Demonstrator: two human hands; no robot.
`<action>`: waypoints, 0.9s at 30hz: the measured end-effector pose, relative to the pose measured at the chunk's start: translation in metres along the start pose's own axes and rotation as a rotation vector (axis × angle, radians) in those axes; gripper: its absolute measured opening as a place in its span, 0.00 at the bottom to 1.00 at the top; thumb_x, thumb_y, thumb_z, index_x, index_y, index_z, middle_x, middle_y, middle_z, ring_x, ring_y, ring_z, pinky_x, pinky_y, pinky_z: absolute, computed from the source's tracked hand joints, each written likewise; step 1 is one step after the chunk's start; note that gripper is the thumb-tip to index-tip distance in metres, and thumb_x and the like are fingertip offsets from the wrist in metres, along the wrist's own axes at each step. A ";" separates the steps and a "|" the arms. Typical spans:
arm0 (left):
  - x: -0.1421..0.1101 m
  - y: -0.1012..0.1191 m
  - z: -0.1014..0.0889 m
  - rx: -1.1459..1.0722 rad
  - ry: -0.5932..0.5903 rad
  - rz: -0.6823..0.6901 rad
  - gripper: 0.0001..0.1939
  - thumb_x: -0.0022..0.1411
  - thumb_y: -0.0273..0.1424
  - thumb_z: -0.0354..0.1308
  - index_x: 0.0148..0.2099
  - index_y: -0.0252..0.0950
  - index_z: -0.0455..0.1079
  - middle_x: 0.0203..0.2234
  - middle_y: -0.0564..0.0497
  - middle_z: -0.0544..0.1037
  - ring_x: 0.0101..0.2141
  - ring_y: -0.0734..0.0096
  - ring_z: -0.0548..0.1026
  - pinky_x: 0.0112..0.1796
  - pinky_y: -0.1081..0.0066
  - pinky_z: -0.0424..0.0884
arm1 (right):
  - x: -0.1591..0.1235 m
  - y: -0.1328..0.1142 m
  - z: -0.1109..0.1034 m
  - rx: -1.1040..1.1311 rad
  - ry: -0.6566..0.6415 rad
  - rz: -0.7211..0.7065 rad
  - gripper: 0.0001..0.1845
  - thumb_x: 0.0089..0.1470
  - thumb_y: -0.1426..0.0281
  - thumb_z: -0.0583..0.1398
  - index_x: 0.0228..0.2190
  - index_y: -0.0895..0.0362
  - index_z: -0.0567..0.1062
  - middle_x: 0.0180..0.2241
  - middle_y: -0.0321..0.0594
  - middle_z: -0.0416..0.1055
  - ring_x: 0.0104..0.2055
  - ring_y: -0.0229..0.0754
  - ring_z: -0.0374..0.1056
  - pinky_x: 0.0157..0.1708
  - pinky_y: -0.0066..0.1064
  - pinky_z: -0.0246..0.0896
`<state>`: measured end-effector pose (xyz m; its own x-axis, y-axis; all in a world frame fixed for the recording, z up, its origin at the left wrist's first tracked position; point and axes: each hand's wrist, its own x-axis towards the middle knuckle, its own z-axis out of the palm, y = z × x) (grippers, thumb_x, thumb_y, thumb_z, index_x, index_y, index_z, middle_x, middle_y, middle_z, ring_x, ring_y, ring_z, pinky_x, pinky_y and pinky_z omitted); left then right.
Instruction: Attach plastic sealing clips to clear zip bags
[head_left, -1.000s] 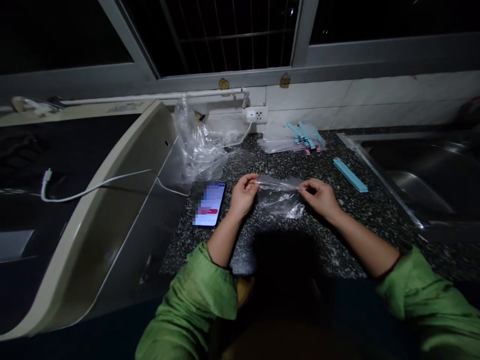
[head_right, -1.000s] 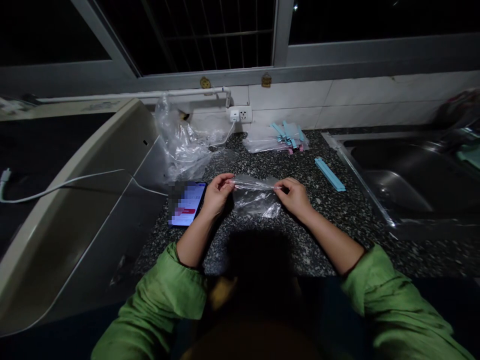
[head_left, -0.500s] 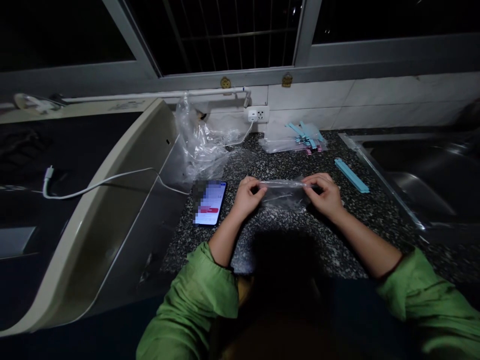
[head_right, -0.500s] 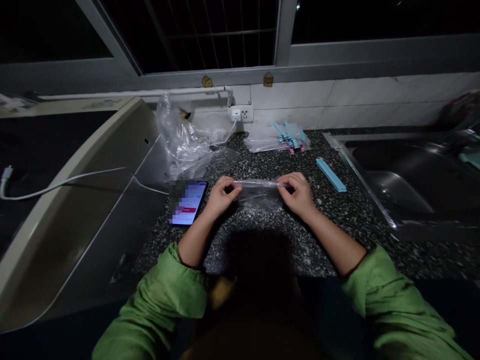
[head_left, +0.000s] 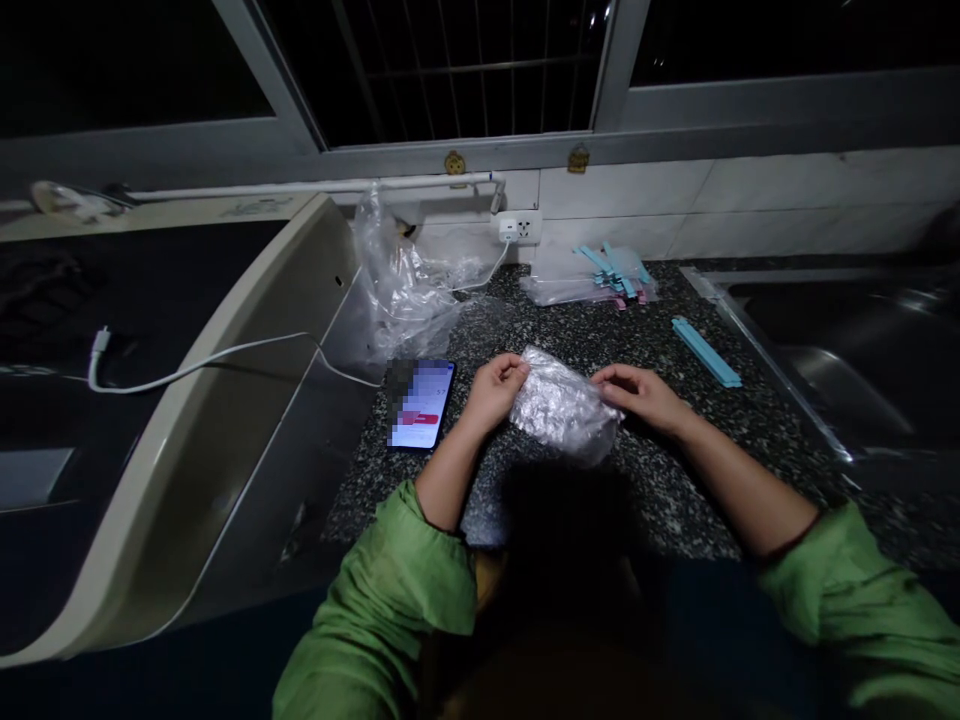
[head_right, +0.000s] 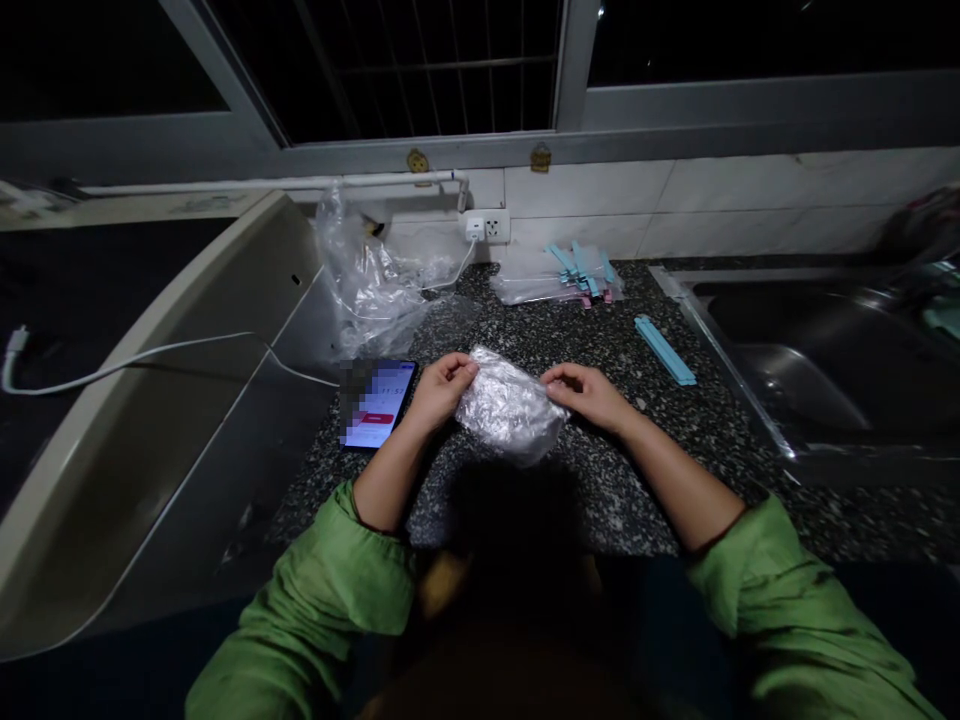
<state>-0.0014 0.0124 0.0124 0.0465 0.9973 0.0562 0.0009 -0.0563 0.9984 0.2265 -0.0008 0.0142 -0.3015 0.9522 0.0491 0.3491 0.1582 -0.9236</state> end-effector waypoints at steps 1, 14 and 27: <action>-0.001 0.000 0.001 0.019 -0.044 -0.006 0.07 0.49 0.31 0.59 0.26 0.34 0.65 0.16 0.59 0.64 0.20 0.80 0.59 0.23 0.77 0.55 | 0.000 0.000 0.001 0.022 -0.003 0.016 0.22 0.41 0.52 0.62 0.32 0.56 0.74 0.30 0.38 0.73 0.32 0.40 0.66 0.34 0.31 0.59; -0.006 -0.008 0.008 0.031 -0.171 -0.027 0.14 0.47 0.38 0.61 0.35 0.33 0.71 0.20 0.56 0.70 0.24 0.76 0.65 0.27 0.76 0.59 | -0.001 0.003 0.026 0.094 0.139 0.023 0.20 0.35 0.53 0.64 0.20 0.57 0.70 0.18 0.32 0.64 0.22 0.33 0.56 0.23 0.27 0.51; -0.008 -0.008 0.008 0.098 -0.207 -0.020 0.12 0.47 0.39 0.59 0.25 0.34 0.67 0.17 0.58 0.65 0.22 0.78 0.60 0.26 0.75 0.56 | -0.002 -0.001 0.025 0.163 0.041 0.017 0.22 0.36 0.51 0.64 0.25 0.56 0.70 0.21 0.32 0.66 0.24 0.35 0.60 0.26 0.27 0.55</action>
<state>0.0059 0.0042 0.0043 0.2493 0.9681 0.0249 0.1002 -0.0513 0.9936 0.2047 -0.0095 0.0057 -0.2588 0.9649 0.0450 0.2041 0.1001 -0.9738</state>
